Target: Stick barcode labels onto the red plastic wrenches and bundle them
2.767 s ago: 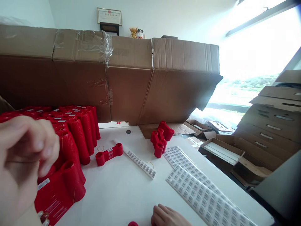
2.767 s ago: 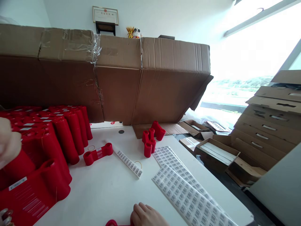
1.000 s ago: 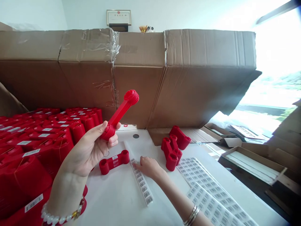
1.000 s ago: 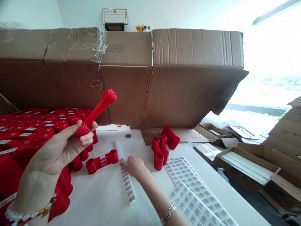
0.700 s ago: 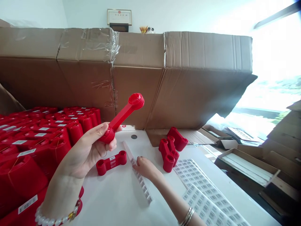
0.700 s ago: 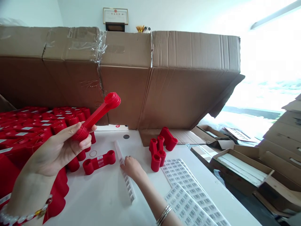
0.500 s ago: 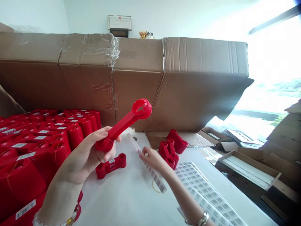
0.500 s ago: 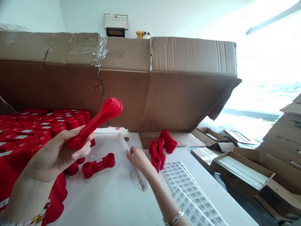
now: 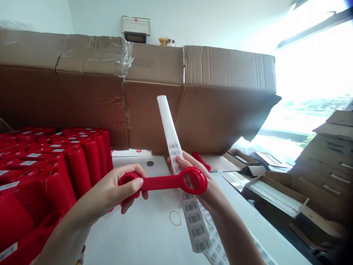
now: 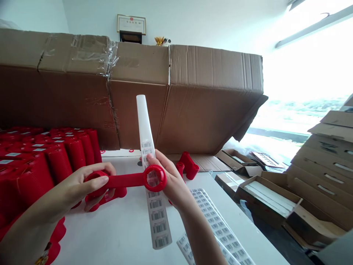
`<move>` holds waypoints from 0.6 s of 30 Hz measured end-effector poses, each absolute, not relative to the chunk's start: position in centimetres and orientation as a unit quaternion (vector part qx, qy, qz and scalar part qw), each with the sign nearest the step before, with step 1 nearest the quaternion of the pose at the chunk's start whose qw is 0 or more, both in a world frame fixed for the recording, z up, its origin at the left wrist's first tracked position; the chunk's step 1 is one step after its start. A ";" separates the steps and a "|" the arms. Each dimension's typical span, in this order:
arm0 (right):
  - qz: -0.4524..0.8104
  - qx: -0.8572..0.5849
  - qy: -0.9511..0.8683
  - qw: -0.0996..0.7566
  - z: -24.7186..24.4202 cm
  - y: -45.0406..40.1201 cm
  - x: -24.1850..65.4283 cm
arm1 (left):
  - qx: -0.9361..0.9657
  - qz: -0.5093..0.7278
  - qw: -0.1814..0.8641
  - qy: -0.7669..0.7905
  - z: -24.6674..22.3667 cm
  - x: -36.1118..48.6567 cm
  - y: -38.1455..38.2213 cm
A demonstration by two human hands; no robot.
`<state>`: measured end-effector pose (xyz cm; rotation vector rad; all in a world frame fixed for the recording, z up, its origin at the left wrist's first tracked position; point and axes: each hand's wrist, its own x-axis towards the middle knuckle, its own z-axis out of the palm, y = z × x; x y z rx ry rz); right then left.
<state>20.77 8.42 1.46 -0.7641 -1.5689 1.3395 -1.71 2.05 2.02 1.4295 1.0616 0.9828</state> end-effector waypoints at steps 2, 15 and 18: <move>0.577 -0.314 -0.607 0.447 1.4 8.5 21.0 | 0.599 0.407 0.509 0.465 2.0 -1.7 2.1; 0.476 -0.364 -0.707 0.376 1.7 8.5 20.9 | 0.587 0.407 0.435 0.549 2.3 -1.8 2.2; 0.475 -0.362 -0.717 0.361 1.7 8.6 21.0 | 0.617 0.355 0.458 0.533 2.0 -2.6 2.4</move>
